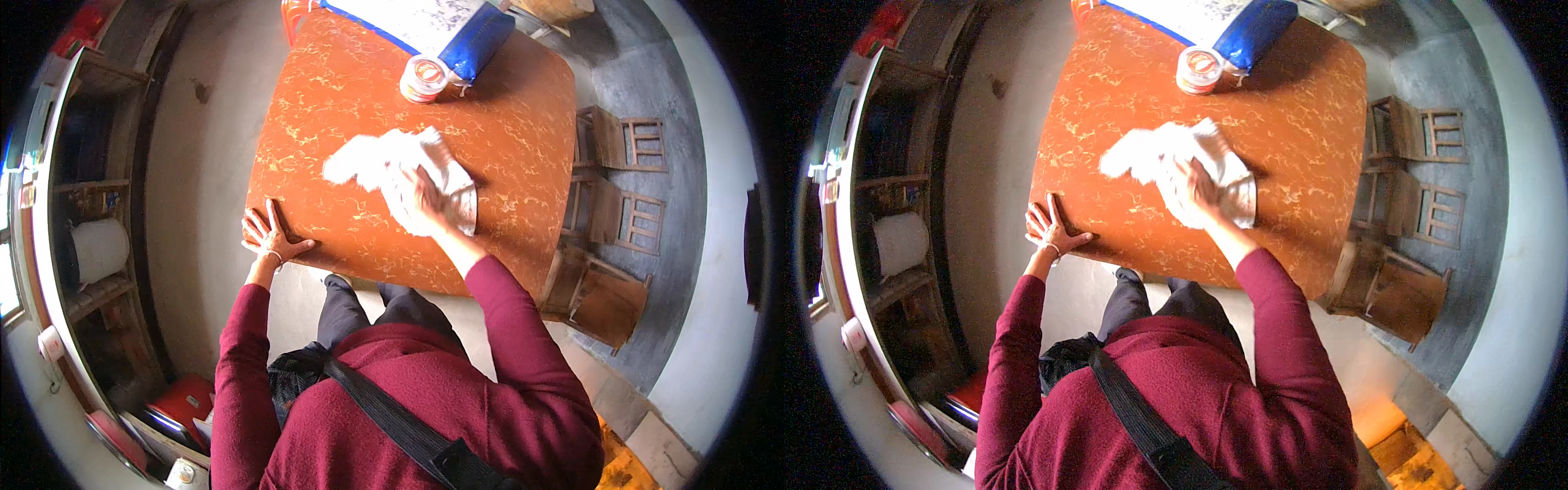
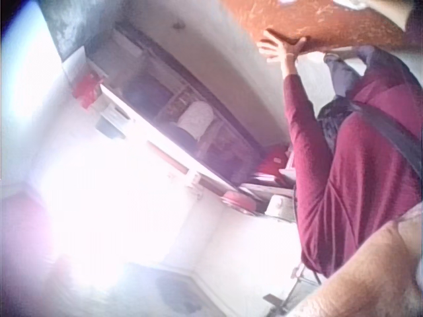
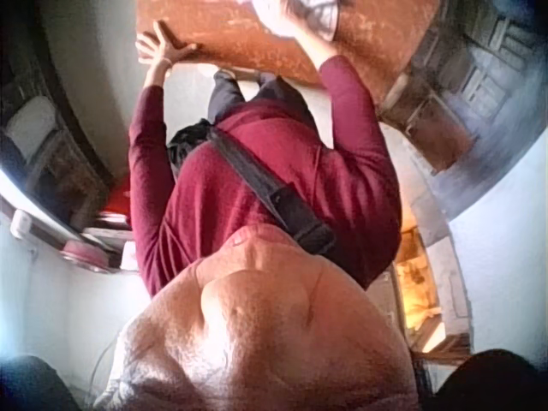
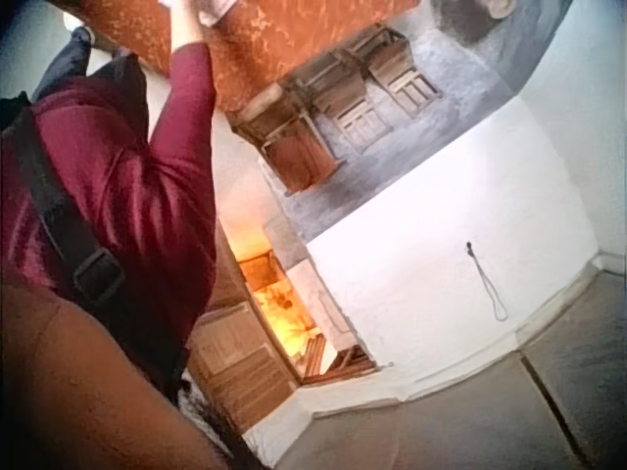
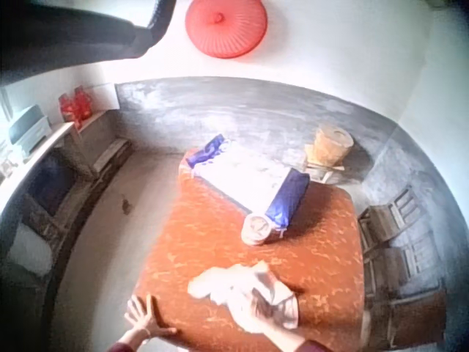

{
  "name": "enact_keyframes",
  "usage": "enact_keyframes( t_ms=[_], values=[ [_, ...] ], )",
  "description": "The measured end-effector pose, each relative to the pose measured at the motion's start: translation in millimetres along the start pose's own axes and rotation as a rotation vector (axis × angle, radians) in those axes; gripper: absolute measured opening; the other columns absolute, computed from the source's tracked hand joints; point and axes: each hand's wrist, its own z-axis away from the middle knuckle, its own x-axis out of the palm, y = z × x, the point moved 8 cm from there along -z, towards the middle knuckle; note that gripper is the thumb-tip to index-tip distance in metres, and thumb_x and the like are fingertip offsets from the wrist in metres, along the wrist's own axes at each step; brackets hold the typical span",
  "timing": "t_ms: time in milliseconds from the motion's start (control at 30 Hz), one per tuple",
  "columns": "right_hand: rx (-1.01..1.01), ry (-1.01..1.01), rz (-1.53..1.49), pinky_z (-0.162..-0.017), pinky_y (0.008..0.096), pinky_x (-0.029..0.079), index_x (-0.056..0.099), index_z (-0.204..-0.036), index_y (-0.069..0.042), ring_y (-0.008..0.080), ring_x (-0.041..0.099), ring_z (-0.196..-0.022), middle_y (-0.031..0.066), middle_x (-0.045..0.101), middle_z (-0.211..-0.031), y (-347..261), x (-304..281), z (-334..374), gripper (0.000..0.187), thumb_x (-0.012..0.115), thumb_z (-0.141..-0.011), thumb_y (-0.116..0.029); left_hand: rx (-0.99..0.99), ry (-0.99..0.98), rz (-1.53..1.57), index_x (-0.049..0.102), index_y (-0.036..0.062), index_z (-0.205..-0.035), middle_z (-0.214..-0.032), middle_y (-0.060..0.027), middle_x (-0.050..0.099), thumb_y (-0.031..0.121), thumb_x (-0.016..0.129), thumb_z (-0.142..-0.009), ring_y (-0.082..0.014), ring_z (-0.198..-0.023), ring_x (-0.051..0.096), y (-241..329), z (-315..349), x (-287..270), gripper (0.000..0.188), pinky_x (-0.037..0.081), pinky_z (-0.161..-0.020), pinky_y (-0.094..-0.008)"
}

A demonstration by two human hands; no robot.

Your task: The person wipes a reddish-brown table surface with a white cloth, moving around the table to clean different sections. They then move to a white tiled counter near a window and continue wiping the surface with the same cloth.

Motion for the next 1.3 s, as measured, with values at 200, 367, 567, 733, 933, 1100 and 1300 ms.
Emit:
enact_keyframes(
  t_ms=[200, 367, 567, 733, 933, 1100, 1300],
  values=[
    [0.049, 0.036, -0.323, -0.092, 0.0359, 0.041, 0.049, -0.124, -0.003, 0.0244, 0.05, -0.11, 0.0108, 0.053, -0.122, -44, 75, -87, 0.036, 0.043, -0.09, -0.012, 0.008, 0.046, 0.047, -0.01, 0.0244, -0.147, -0.147, -0.0293, -0.021, 0.07, 0.078, -0.042, -0.0508, -0.135, -0.015, -3, -1, -2, 0.145, 0.006, -0.097, -0.0744],
    [-0.497, -0.442, 0.32, -0.083, 0.0348, 0.047, 0.051, -0.12, -0.003, 0.0219, 0.056, -0.1, 0.0077, 0.059, -0.113, -107, 155, -13, 0.031, 0.039, -0.094, -0.015, 0.014, 0.001, 0.09, -0.004, 0.0184, -0.148, -0.148, -0.0284, -0.018, 0.071, 0.077, -0.044, -0.049, -0.136, -0.017, -11, 1, 3, 0.141, 0.004, -0.096, -0.0748],
    [0.105, -0.309, 0.074, -0.082, 0.0374, 0.046, 0.053, -0.116, -0.004, 0.0252, 0.056, -0.097, 0.0107, 0.06, -0.108, -26, 93, -102, 0.03, 0.039, -0.094, -0.019, 0.024, 0.031, 0.116, -0.003, 0.0196, -0.149, -0.147, -0.0303, -0.02, 0.068, 0.079, -0.042, -0.0502, -0.135, -0.019, -7, 2, -3, 0.144, 0.005, -0.094, -0.0763],
    [-0.338, 0.296, 0.654, -0.089, 0.0437, 0.041, 0.051, -0.12, -0.005, 0.0335, 0.051, -0.103, 0.0188, 0.056, -0.111, -144, 20, -163, 0.033, 0.046, -0.09, -0.018, 0.001, -0.012, 0.132, -0.003, 0.0235, -0.149, -0.146, -0.0309, -0.021, 0.066, 0.081, -0.041, -0.0499, -0.134, -0.021, -8, 3, -4, 0.143, 0.004, -0.094, -0.0763],
    [-0.542, -0.056, 0.475, -0.111, 0.0451, 0.022, 0.044, -0.133, -0.006, 0.0326, 0.029, -0.134, 0.0142, 0.043, -0.137, -150, 148, -136, 0.044, 0.045, -0.091, -0.018, 0.004, 0.006, 0.146, -0.003, 0.0225, -0.149, -0.147, -0.0299, -0.021, 0.065, 0.082, -0.041, -0.0493, -0.134, -0.021, -10, 1, 1, 0.143, 0.003, -0.094, -0.0769],
    [-0.746, -0.198, 0.65, -0.115, 0.0487, 0.013, 0.047, -0.133, -0.01, 0.0292, 0.024, -0.138, 0.0092, 0.04, -0.142, -173, 191, -54, 0.048, 0.045, -0.087, -0.024, 0.054, 0.036, 0.132, 0.001, 0.0166, -0.149, -0.148, -0.0287, -0.02, 0.066, 0.08, -0.044, -0.0473, -0.135, -0.021, -5, -5, 6, 0.14, 0.003, -0.094, -0.077],
    [-0.545, -0.314, 0.271, -0.112, 0.0421, 0.022, 0.047, -0.134, -0.013, 0.0281, 0.028, -0.136, 0.0089, 0.038, -0.143, -156, 147, 30, 0.05, 0.05, -0.085, -0.021, 0.23, 0.106, 0.087, 0.027, 0.0094, -0.145, -0.149, -0.0301, -0.012, 0.072, 0.073, -0.047, -0.0513, -0.134, -0.018, -52, -48, 79, 0.125, 0.001, -0.097, -0.0742]
  ],
)
